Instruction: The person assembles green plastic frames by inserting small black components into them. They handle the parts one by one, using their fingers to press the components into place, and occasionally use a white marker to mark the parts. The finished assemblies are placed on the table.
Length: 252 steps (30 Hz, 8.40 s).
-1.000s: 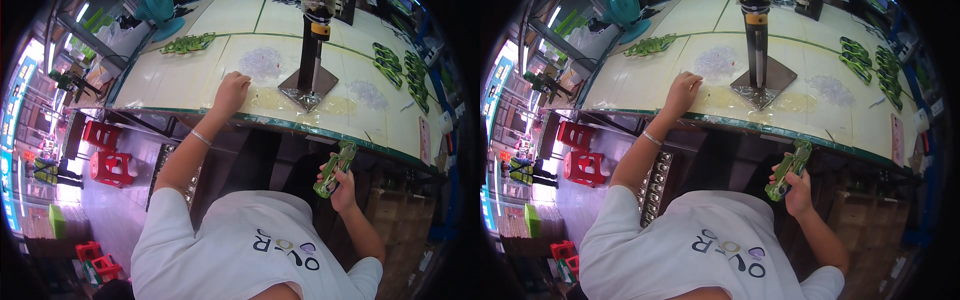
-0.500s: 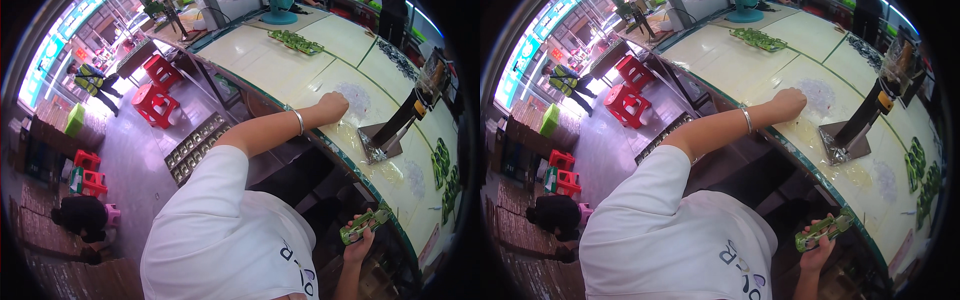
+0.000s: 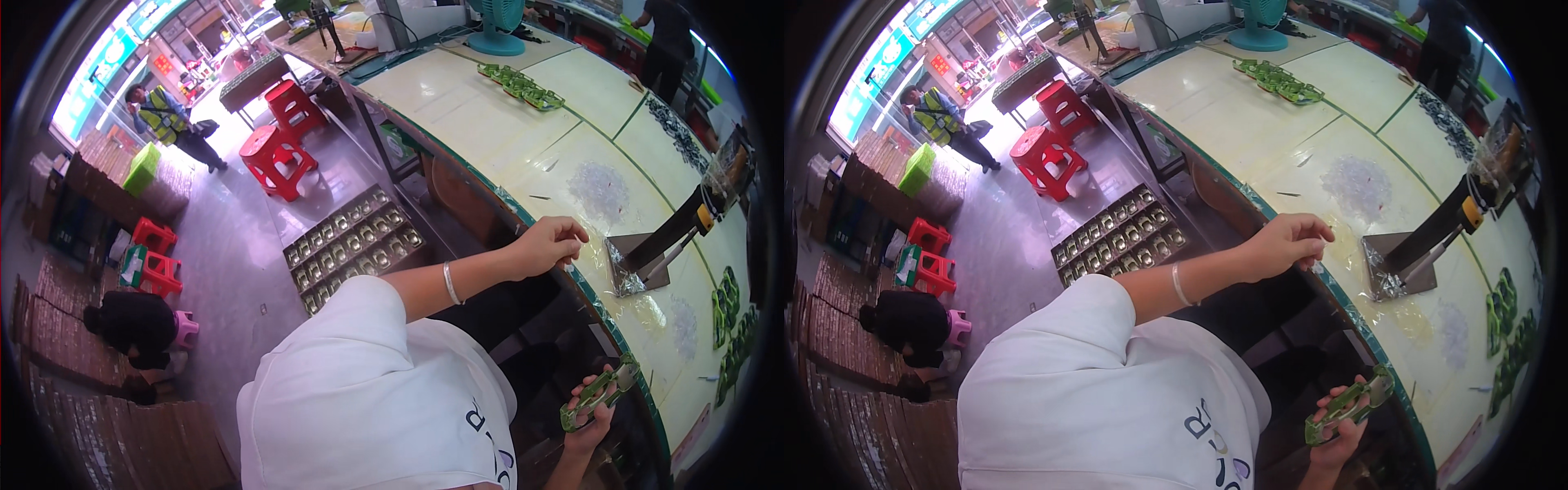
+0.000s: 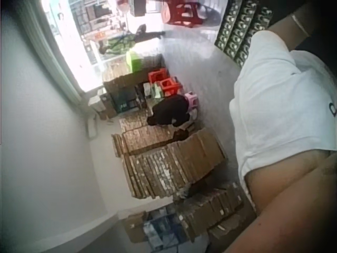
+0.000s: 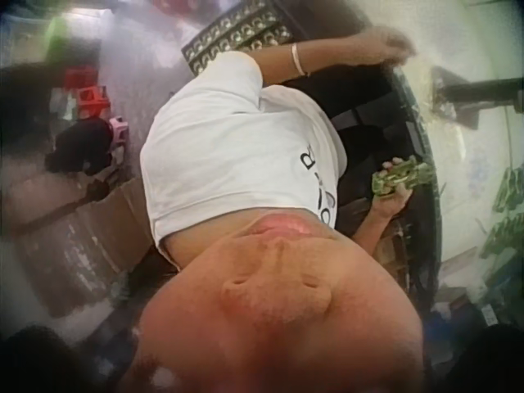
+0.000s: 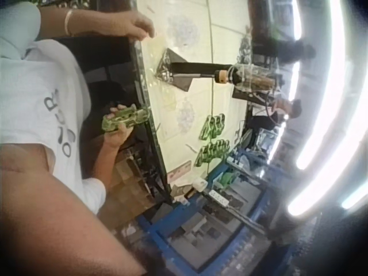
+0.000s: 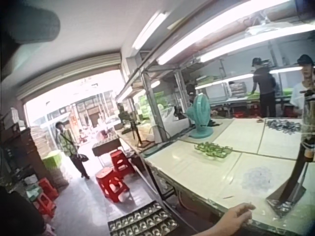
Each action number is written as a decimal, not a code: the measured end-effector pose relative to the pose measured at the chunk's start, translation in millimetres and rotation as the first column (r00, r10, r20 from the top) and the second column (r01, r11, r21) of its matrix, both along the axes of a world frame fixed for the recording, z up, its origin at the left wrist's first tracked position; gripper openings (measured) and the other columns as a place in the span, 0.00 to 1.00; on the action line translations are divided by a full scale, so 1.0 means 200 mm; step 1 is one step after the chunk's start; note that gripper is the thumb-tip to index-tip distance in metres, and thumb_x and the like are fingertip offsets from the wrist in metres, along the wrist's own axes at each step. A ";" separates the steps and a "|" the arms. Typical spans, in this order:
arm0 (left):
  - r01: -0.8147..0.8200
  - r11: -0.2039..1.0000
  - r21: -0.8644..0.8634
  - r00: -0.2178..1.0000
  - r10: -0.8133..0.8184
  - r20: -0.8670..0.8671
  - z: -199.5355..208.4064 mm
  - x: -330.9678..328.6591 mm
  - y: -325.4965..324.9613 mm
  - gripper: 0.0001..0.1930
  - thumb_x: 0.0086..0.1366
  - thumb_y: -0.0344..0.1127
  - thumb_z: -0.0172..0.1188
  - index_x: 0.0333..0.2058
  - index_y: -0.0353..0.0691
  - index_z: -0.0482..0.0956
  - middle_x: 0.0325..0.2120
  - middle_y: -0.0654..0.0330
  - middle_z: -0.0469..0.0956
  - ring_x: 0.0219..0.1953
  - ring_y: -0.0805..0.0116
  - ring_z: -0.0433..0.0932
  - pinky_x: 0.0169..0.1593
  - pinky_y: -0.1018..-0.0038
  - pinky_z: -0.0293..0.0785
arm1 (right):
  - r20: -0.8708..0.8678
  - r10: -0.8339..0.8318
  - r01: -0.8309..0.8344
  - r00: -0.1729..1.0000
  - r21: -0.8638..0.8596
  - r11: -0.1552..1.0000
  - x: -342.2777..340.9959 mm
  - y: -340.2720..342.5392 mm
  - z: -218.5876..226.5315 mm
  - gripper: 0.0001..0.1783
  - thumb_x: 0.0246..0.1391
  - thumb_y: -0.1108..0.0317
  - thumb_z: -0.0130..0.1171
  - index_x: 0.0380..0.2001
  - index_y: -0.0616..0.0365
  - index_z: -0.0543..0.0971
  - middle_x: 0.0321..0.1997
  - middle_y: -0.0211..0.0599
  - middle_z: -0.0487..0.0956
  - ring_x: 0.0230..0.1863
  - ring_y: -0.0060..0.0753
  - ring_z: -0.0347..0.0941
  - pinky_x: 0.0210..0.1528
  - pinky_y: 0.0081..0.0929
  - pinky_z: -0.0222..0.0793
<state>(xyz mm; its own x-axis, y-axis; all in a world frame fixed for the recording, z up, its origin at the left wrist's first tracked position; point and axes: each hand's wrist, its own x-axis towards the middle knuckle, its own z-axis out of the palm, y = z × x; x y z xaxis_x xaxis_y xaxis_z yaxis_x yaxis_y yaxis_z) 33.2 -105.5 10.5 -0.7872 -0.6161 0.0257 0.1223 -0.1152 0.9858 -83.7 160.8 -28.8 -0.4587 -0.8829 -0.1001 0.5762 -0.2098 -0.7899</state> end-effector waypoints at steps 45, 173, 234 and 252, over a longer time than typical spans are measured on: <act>0.198 0.237 -0.951 0.955 -0.265 0.133 -0.01 -0.05 0.55 0.22 0.43 0.25 0.60 0.41 0.30 0.72 0.17 0.60 0.66 0.20 0.65 0.65 0.24 0.74 0.61 | -0.838 -0.003 0.395 0.545 0.253 0.883 0.05 0.01 0.12 0.35 0.24 0.72 0.63 0.44 0.59 0.66 0.34 0.42 0.73 0.33 0.39 0.71 0.37 0.28 0.67; 0.427 0.890 -0.158 0.902 -0.406 0.148 0.03 0.06 0.47 0.10 0.60 0.31 0.45 0.36 0.32 0.71 0.24 0.63 0.71 0.26 0.81 0.66 0.30 0.84 0.63 | -0.318 -0.127 0.130 0.940 -0.014 0.991 0.01 -0.13 0.16 0.08 0.43 0.81 0.54 0.30 0.67 0.76 0.36 0.38 0.72 0.37 0.24 0.69 0.40 0.18 0.66; 0.507 0.861 -0.045 0.825 -0.499 -0.264 -0.10 -0.10 0.38 0.18 0.56 0.42 0.45 0.38 0.31 0.68 0.39 0.53 0.67 0.40 0.68 0.65 0.46 0.73 0.60 | -0.790 -0.098 0.010 0.605 -0.116 0.993 0.14 -0.14 0.07 0.40 0.37 0.66 0.62 0.55 0.47 0.57 0.50 0.52 0.63 0.38 0.38 0.71 0.31 0.27 0.71; 0.532 0.694 0.486 0.840 -0.357 -0.409 -0.05 -0.30 0.33 0.45 0.42 0.42 0.67 0.55 0.45 0.47 0.46 0.61 0.63 0.48 0.68 0.65 0.51 0.72 0.63 | 0.419 -0.019 0.157 0.908 -0.298 0.941 -0.05 -0.55 0.24 0.23 0.53 0.52 0.39 0.41 0.59 0.69 0.39 0.38 0.73 0.39 0.30 0.70 0.43 0.27 0.65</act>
<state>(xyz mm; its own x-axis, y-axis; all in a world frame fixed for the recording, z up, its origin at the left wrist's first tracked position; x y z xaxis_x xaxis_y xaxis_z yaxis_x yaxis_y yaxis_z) -27.7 -40.0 1.4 -0.9858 -0.1623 0.0428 0.1504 -0.7404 0.6551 -92.8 50.9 18.8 -0.5161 -0.8564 -0.0145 0.7974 -0.4742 -0.3732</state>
